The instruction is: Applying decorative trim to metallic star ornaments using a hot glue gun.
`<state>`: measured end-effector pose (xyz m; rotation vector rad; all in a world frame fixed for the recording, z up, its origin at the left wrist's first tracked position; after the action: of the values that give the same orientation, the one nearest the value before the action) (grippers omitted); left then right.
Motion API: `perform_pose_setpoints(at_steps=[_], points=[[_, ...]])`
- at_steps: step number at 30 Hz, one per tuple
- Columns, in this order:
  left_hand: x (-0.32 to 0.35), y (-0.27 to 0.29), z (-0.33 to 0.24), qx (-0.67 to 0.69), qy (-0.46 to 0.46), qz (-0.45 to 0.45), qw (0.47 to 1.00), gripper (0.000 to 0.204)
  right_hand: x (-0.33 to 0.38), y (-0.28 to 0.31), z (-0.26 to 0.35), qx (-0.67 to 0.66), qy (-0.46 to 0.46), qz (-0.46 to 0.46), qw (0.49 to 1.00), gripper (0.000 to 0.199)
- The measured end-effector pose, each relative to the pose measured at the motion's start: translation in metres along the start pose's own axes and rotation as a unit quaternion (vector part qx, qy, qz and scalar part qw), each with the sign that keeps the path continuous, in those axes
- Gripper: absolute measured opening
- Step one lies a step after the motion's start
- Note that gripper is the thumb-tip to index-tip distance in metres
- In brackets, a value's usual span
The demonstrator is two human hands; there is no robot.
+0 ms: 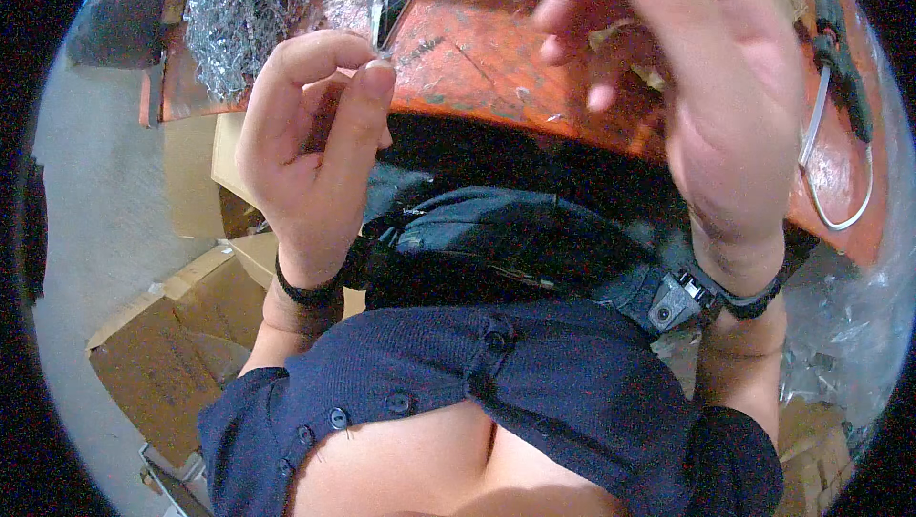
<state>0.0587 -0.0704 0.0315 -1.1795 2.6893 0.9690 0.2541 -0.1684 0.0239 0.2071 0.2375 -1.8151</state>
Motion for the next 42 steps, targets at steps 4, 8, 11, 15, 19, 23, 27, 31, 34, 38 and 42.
perform_pose_setpoints(at_steps=[4, 8, 11, 15, 19, 23, 27, 31, 34, 38, 42], points=[[0.0, 0.0, 0.002, 0.047, 0.034, -0.038, 0.998, 0.009, -0.009, -0.027, -0.018, -0.064, -0.163, -0.007, 0.984, 0.027], [0.003, -0.002, 0.007, 0.156, 0.116, -0.005, 0.981, 0.009, -0.013, -0.045, -0.022, -0.059, -0.17, 0.028, 0.983, 0.024], [0.005, -0.004, 0.011, 0.26, 0.153, 0.011, 0.953, 0.013, -0.019, -0.049, -0.018, -0.094, -0.205, 0.033, 0.974, 0.024], [0.003, -0.009, 0.012, 0.332, 0.215, 0.029, 0.918, 0.022, -0.024, -0.051, -0.006, -0.151, -0.273, 0.049, 0.949, 0.024], [0.004, -0.011, 0.012, 0.367, 0.219, 0.05, 0.903, 0.024, -0.02, -0.056, -0.013, -0.197, -0.302, 0.048, 0.932, 0.024], [0.009, -0.012, 0.014, 0.388, 0.212, 0.055, 0.895, 0.026, -0.019, -0.052, -0.029, -0.44, -0.388, 0.041, 0.809, 0.019], [0.008, -0.018, 0.006, 0.396, 0.239, 0.074, 0.883, 0.026, -0.006, -0.043, -0.05, -0.294, -0.237, -0.022, 0.926, 0.022], [0.007, -0.018, 0.002, 0.439, 0.254, 0.109, 0.855, 0.025, 0.001, -0.035, -0.034, -0.163, -0.273, -0.008, 0.948, 0.019], [0.009, -0.014, -0.002, 0.412, 0.258, 0.144, 0.862, 0.026, 0.007, -0.023, -0.021, 0.106, -0.106, -0.051, 0.987, 0.017], [0.012, -0.007, -0.002, 0.41, 0.256, 0.178, 0.857, 0.029, 0.027, 0.001, 0.016, 0.453, 0.211, -0.086, 0.862, 0.028], [0.014, -0.007, 0.002, 0.419, 0.288, 0.175, 0.843, 0.03, 0.037, 0.003, 0.028, 0.511, 0.313, -0.078, 0.797, 0.035]])
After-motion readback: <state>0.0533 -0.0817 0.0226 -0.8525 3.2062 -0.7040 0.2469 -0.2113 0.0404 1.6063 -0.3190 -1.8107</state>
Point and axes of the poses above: each hand's wrist, its own x-axis away from the middle knuckle, its own y-axis out of the back of the hand, z = x × y, the point moved 5 cm from there along -x, towards the middle knuckle, and after that the axes turned 4 degrees about z, right-handed, at the moved point
